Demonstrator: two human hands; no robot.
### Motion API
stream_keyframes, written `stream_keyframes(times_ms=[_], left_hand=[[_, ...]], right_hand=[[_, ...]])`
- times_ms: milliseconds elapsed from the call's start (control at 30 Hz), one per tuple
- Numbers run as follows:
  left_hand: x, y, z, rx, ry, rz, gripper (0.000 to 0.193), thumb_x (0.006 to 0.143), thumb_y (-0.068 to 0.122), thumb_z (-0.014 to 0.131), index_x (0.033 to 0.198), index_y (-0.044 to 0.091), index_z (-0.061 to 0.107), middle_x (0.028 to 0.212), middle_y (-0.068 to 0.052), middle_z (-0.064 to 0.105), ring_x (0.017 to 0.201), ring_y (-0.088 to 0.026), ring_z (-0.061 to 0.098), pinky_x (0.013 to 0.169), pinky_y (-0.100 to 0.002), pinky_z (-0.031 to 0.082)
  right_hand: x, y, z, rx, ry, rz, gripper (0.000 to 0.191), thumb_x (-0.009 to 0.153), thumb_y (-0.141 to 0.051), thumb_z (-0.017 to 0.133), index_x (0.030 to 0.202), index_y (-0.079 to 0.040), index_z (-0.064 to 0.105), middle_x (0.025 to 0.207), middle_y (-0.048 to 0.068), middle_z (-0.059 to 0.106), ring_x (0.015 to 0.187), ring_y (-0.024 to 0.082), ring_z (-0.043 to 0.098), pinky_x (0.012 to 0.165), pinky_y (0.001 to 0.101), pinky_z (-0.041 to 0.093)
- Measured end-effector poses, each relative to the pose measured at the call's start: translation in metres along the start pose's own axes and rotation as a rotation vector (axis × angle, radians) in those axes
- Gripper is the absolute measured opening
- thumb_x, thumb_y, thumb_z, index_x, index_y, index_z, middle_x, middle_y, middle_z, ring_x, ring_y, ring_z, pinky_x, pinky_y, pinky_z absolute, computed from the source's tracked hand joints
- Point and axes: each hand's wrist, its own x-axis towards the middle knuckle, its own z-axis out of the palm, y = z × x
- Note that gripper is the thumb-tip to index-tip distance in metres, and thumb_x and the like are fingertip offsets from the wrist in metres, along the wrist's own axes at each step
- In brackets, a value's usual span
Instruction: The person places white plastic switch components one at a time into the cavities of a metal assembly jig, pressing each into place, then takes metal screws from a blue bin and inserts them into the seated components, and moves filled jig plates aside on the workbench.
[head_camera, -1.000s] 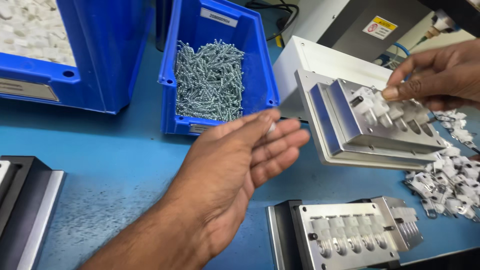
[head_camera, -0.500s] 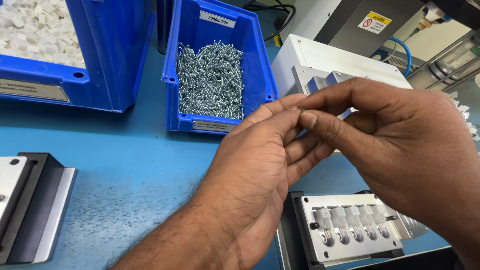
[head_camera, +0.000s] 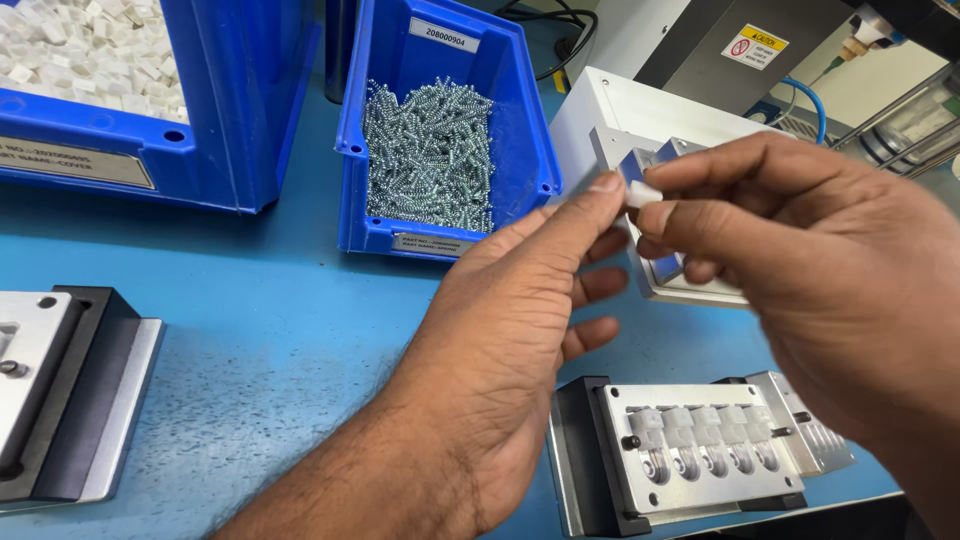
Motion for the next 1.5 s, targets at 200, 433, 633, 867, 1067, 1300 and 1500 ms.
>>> stream_keyframes(times_ms=[200, 433, 633, 867, 1067, 1300, 1500], left_hand=[[0.003, -0.005, -0.003, 0.050, -0.004, 0.052, 0.039, 0.099, 0.038, 0.069, 0.125, 0.010, 0.077, 0.098, 0.001, 0.063, 0.093, -0.011, 0.053, 0.085, -0.032, 0.047], [0.009, -0.012, -0.014, 0.017, -0.050, 0.053, 0.041, 0.096, 0.037, 0.074, 0.123, 0.007, 0.079, 0.092, 0.000, 0.062, 0.089, -0.012, 0.051, 0.081, -0.033, 0.046], [0.007, -0.008, -0.018, 0.083, -0.123, 0.085, 0.044, 0.089, 0.039, 0.079, 0.121, 0.008, 0.079, 0.094, -0.002, 0.068, 0.091, -0.013, 0.053, 0.082, -0.032, 0.045], [0.004, -0.008, -0.018, 0.115, -0.035, 0.004, 0.041, 0.087, 0.040, 0.083, 0.117, 0.012, 0.081, 0.090, 0.001, 0.060, 0.087, -0.013, 0.050, 0.081, -0.031, 0.046], [0.001, -0.004, -0.021, 0.104, -0.002, -0.004, 0.038, 0.089, 0.042, 0.079, 0.115, 0.014, 0.078, 0.091, 0.003, 0.061, 0.086, -0.011, 0.051, 0.078, -0.031, 0.047], [-0.001, 0.003, -0.026, 0.086, 0.074, -0.043, 0.040, 0.090, 0.042, 0.079, 0.118, 0.013, 0.075, 0.093, 0.002, 0.062, 0.085, -0.011, 0.052, 0.078, -0.032, 0.048], [0.002, 0.001, -0.028, 0.084, 0.065, -0.026, 0.040, 0.090, 0.041, 0.078, 0.118, 0.013, 0.075, 0.093, 0.002, 0.061, 0.084, -0.012, 0.052, 0.078, -0.032, 0.047]], right_hand=[[-0.005, 0.001, -0.001, -0.239, 0.005, -0.108, 0.029, 0.092, -0.009, 0.073, 0.120, -0.001, 0.075, 0.104, 0.012, 0.075, 0.099, 0.015, 0.076, 0.087, 0.0312, 0.061], [-0.003, 0.005, -0.009, -0.021, -0.053, 0.098, 0.035, 0.099, -0.011, 0.068, 0.133, -0.002, 0.068, 0.104, 0.016, 0.076, 0.096, 0.020, 0.075, 0.077, 0.0333, 0.059], [-0.003, 0.009, -0.017, -0.067, -0.032, 0.212, 0.033, 0.100, -0.014, 0.068, 0.130, -0.002, 0.070, 0.105, 0.019, 0.078, 0.096, 0.024, 0.077, 0.077, 0.0364, 0.060], [0.021, 0.012, -0.043, -0.314, 0.137, 0.075, 0.029, 0.101, -0.011, 0.064, 0.127, 0.000, 0.068, 0.102, 0.015, 0.078, 0.091, 0.022, 0.076, 0.072, 0.0330, 0.060], [0.086, 0.031, -0.105, -0.367, 0.148, 0.261, 0.025, 0.107, -0.017, 0.062, 0.125, -0.001, 0.069, 0.100, 0.016, 0.075, 0.087, 0.018, 0.074, 0.063, 0.0265, 0.056], [0.111, 0.044, -0.115, -0.461, 0.072, 0.357, 0.027, 0.106, -0.014, 0.062, 0.126, 0.002, 0.071, 0.095, 0.021, 0.076, 0.083, 0.022, 0.075, 0.061, 0.0290, 0.057], [0.135, 0.036, -0.120, -0.600, -0.046, 0.506, 0.026, 0.100, -0.015, 0.065, 0.123, -0.007, 0.075, 0.091, 0.018, 0.079, 0.078, 0.023, 0.077, 0.052, 0.0308, 0.053]])
